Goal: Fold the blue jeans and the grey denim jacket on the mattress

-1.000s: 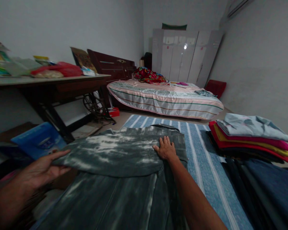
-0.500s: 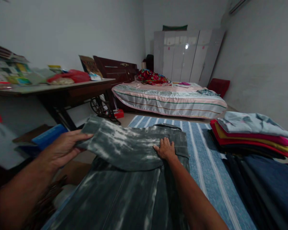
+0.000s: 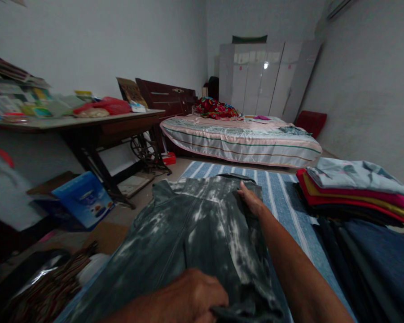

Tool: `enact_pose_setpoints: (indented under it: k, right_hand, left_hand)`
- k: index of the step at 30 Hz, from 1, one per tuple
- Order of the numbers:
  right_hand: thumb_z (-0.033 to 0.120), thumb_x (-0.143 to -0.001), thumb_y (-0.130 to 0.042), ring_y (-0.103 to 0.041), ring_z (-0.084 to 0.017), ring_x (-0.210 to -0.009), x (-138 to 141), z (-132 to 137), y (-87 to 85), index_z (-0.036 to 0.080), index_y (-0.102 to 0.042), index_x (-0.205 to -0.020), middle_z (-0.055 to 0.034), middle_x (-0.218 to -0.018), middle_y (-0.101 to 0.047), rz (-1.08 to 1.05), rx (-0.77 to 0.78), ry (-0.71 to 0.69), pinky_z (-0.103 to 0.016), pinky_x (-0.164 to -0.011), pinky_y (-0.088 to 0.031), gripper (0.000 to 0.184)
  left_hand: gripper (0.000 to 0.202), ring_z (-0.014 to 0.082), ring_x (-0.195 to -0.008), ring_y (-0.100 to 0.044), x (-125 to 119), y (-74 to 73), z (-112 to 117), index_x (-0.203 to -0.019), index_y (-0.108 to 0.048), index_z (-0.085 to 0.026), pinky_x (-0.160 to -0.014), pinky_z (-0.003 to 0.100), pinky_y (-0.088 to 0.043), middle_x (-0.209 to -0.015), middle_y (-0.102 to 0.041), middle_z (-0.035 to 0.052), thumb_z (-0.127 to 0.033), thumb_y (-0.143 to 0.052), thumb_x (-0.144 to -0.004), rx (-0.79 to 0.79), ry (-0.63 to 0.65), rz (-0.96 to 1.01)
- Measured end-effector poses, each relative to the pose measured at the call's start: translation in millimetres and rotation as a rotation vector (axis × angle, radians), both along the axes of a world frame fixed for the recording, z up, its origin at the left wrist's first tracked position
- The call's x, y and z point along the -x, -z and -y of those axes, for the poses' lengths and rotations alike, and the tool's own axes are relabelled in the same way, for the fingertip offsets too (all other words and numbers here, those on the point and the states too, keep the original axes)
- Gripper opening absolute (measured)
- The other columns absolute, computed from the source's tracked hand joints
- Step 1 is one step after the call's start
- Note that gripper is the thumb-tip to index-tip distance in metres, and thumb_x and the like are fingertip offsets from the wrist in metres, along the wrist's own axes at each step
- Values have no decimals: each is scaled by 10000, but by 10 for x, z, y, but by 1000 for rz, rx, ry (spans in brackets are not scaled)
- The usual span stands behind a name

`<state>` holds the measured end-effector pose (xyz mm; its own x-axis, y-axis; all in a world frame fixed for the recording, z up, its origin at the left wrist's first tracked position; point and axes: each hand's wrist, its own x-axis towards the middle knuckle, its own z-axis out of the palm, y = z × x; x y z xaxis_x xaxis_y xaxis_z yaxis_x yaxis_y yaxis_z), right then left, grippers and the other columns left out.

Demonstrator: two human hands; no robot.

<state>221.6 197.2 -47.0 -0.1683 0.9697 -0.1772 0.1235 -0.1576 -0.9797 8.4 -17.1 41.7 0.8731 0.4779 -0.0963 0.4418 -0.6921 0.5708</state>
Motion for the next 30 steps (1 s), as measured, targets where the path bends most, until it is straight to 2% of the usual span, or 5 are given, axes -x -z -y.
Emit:
enact_pose_setpoints:
  k: [3,5,12,20,30]
  right_hand:
    - [552,-749,-629,-641,-200,-666,-4,-16,39,178,-677,-738,-58,-669,-680,-1,23,57,-300,-622,-496,378]
    - [426,-648,-742,-587,-166,-564,3,-37,55,188,-630,-644,-13,-580,-633,21,26,100,-272,-549,-456,263]
    - [254,-547,-730,-451,-100,-503,-22,-152,94,202,-492,-544,65,-504,-503,43,27,263,-224,-487,-331,243]
    - [253,-521,-711,-456,-109,-539,-19,-163,116,207,-490,-597,78,-530,-486,39,35,344,-241,-526,-349,238]
    - [187,-562,-661,-513,-141,-576,-13,-136,148,223,-485,-621,52,-569,-538,34,42,358,-255,-533,-393,189]
  left_hand:
    - [144,91,-543,-521,-67,517,101,-655,-566,-172,-436,203,-285,-634,-581,-35,-178,-612,-792,-236,91,-175]
    - [160,97,-513,-513,-66,647,208,-686,-571,-177,-419,216,-290,-641,-591,-28,-223,-582,-839,-328,132,-234]
    - [125,153,-726,-566,79,332,574,-819,-591,-195,-748,285,-440,-772,-627,24,-182,-490,-893,-525,51,-172]
    - [193,158,-723,-528,73,613,767,-726,-557,-184,-727,291,-407,-711,-583,13,-143,-457,-886,-545,-28,-212]
    - [185,150,-719,-521,129,676,831,-706,-511,-197,-705,281,-411,-720,-550,3,-144,-469,-878,-560,-85,-138]
